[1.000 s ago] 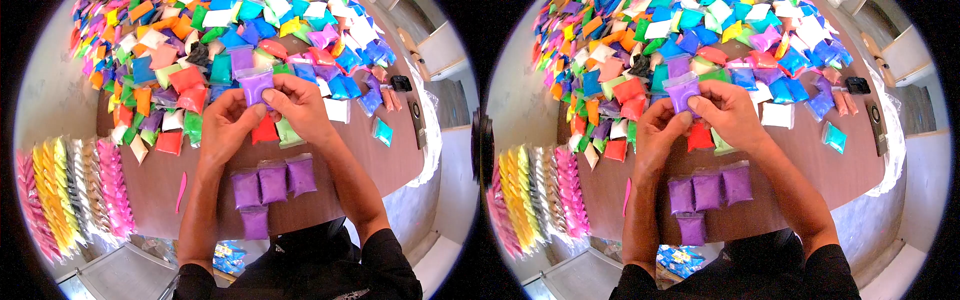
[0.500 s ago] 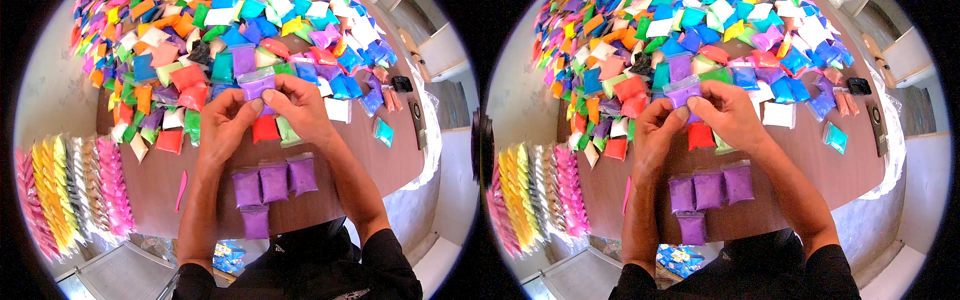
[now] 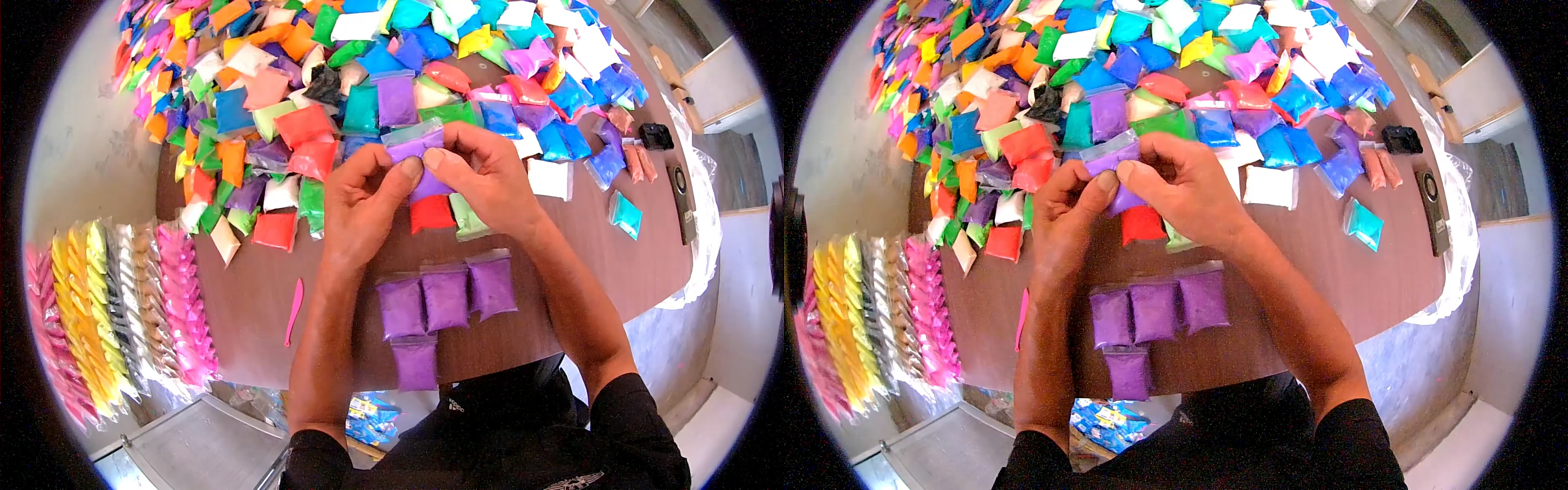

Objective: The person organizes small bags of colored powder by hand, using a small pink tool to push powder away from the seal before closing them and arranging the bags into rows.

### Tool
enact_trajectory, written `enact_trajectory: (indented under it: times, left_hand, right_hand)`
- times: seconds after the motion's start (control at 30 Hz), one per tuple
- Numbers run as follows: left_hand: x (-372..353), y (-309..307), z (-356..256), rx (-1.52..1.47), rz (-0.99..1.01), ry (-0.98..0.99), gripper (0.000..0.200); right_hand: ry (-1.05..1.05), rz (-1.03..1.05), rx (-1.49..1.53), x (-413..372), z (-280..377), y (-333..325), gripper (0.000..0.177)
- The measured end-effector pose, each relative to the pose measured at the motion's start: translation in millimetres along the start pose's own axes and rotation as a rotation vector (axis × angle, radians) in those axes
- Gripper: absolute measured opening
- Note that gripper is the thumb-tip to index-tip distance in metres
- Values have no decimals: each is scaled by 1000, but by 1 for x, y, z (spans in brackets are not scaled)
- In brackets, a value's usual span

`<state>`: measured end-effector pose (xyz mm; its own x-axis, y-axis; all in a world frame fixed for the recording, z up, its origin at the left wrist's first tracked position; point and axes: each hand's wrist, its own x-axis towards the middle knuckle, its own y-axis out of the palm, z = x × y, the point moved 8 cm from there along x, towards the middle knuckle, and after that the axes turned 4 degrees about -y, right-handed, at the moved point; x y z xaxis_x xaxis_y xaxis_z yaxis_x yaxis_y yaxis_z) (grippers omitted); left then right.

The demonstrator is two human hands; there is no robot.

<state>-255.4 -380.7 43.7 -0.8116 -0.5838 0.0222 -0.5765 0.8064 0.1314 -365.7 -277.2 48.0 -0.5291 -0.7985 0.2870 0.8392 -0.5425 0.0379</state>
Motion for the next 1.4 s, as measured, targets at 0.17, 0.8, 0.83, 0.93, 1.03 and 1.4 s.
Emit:
enact_trajectory:
  times: [0.17, 0.8, 0.83, 0.93, 1.03, 1.4]
  left_hand:
    - [-2, 2, 0, -15, -81, -85, 14]
    - [-1, -3, 7, -55, -53, -52, 10]
    - [-1, -4, 5, -18, -57, -27, 11]
    - [-1, -6, 0, 22, -64, 13, 12]
    - [-2, -6, -4, 47, -59, 22, 12]
    - [-2, 5, 4, -5, 19, -102, 9]
  right_hand:
    - [-36, -46, -45, -1, 6, -7, 13]
    - [-62, -64, -90, -1, 8, -10, 14]
    - [-42, -49, -98, -1, 10, -8, 13]
    - [-39, -44, -78, -1, 9, -4, 13]
    - [-41, -67, 1, -1, 6, -3, 13]
    - [-110, -131, 48, -1, 5, -11, 12]
